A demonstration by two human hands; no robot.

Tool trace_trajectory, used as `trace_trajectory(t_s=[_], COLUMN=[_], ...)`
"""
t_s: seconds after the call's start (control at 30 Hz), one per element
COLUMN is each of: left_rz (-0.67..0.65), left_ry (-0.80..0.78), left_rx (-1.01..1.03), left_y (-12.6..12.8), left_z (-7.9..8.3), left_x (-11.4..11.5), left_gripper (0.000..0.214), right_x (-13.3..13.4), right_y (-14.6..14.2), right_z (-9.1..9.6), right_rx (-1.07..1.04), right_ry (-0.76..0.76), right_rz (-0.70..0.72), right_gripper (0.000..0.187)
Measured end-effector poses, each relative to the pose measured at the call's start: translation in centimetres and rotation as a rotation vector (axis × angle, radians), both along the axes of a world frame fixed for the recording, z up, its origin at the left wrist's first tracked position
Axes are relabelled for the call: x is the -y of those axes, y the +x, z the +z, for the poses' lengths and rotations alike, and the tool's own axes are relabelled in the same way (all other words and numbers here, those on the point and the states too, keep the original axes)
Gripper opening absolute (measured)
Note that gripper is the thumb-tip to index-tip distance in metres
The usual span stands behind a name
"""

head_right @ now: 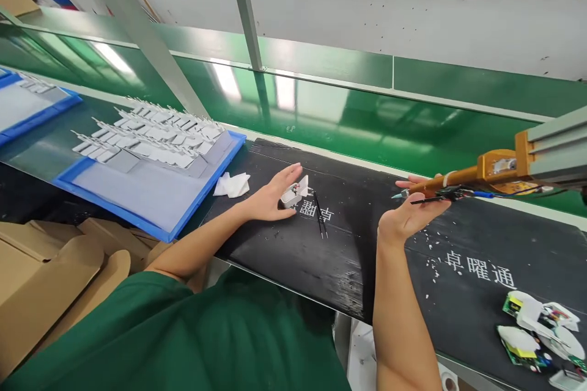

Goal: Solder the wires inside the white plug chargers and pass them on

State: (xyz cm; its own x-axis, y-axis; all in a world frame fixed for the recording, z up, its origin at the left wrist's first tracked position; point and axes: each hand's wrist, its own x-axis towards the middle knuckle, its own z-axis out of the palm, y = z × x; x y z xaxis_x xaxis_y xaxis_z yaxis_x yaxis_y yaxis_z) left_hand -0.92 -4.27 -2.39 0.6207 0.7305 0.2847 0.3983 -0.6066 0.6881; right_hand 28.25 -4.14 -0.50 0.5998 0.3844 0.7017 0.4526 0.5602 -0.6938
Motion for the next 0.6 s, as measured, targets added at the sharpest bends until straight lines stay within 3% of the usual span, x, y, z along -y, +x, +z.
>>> trace_trajectory(t_s=[0.07,0.13,0.33,0.43,0.6], left_rz=[0.073,0.145,0.323,0.305,0.228], left_ry=[0.147,0.184,0.01,-0.126,-0.161], left_rx=[-0.098,-0.157,-0.103,-0.102,-0.116], left_y=[0.8,1.1,-0.3,-0.8,-0.4], left_z=[0.1,0.3,0.8,0.9,0.8], left_x=[0.6,0.9,0.0,-0.4,-0.5], left_gripper=[0.076,0.065,0.063,0.064,0.038], right_x=[0.0,0.1,0.0,0.0,0.8], right_y=[-0.1,-0.2,-0.5,-1.5,-5.0], right_z=[0.0,0.1,0.6,1.5,3.3], right_rx=[-0.016,-0.024,-0.004,-0.026,-0.012], right_ry=[-0.003,0.007,0.159,0.229,0.207], right_rz=[-0.009,-0.015,0.082,0.149,0.234], right_gripper=[0.029,0.03,0.041,0.049,0.066])
